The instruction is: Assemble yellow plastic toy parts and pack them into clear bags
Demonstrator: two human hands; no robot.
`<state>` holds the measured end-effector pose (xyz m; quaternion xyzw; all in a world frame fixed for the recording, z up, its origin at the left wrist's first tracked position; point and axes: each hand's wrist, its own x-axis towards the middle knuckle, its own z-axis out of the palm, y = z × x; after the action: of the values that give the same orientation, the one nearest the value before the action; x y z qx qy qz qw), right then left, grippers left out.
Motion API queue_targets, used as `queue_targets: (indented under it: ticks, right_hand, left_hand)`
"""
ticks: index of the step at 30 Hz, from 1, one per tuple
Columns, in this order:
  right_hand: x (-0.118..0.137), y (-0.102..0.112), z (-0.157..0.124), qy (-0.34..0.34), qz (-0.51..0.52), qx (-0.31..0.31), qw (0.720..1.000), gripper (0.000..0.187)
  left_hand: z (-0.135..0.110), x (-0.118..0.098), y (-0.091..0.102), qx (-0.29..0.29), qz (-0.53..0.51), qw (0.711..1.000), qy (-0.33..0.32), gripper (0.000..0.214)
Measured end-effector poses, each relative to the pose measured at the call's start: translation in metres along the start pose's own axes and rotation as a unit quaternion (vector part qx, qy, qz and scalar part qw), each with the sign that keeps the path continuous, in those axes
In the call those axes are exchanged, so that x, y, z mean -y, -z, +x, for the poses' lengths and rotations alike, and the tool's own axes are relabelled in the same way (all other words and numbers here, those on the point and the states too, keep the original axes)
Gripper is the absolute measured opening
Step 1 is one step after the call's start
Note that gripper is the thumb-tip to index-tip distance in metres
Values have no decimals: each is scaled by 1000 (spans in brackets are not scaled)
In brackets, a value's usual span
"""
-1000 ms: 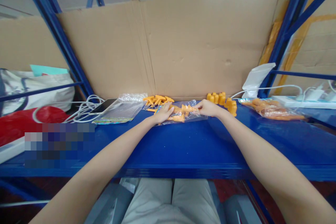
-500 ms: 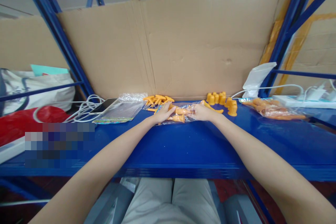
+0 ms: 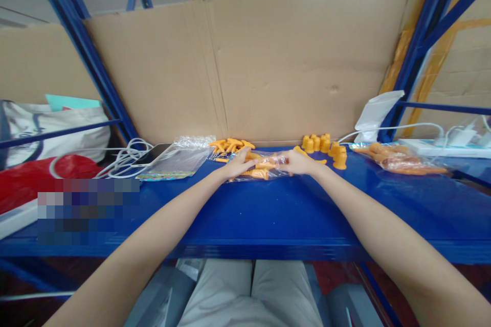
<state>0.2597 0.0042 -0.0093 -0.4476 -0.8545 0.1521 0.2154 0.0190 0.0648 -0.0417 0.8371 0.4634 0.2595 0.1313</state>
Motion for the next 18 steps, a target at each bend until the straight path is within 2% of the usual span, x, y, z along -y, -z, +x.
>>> queue_targets:
  ticks: [3, 8, 10, 13, 16, 18]
  right_hand:
    - [-6, -1, 0, -56, 51, -1, 997, 39]
    - [-12, 3, 4, -73, 99, -82, 989, 28]
    - [-13, 7, 4, -107, 52, -108, 987, 26]
    - [-13, 12, 2, -176, -85, -134, 971, 23]
    - [-9, 14, 0, -221, -179, -103, 953, 26]
    - [-4, 13, -1, -229, -181, -67, 954, 24]
  left_hand:
    - [0, 1, -1, 5, -1, 1000, 9, 76]
    - [4, 4, -3, -23, -38, 999, 7, 61]
    - [6, 5, -3, -38, -51, 998, 5, 55]
    - [9, 7, -3, -62, -66, 996, 12, 49]
    - [10, 7, -4, -67, -82, 994, 21, 47]
    - [9, 6, -5, -61, -94, 993, 28, 47]
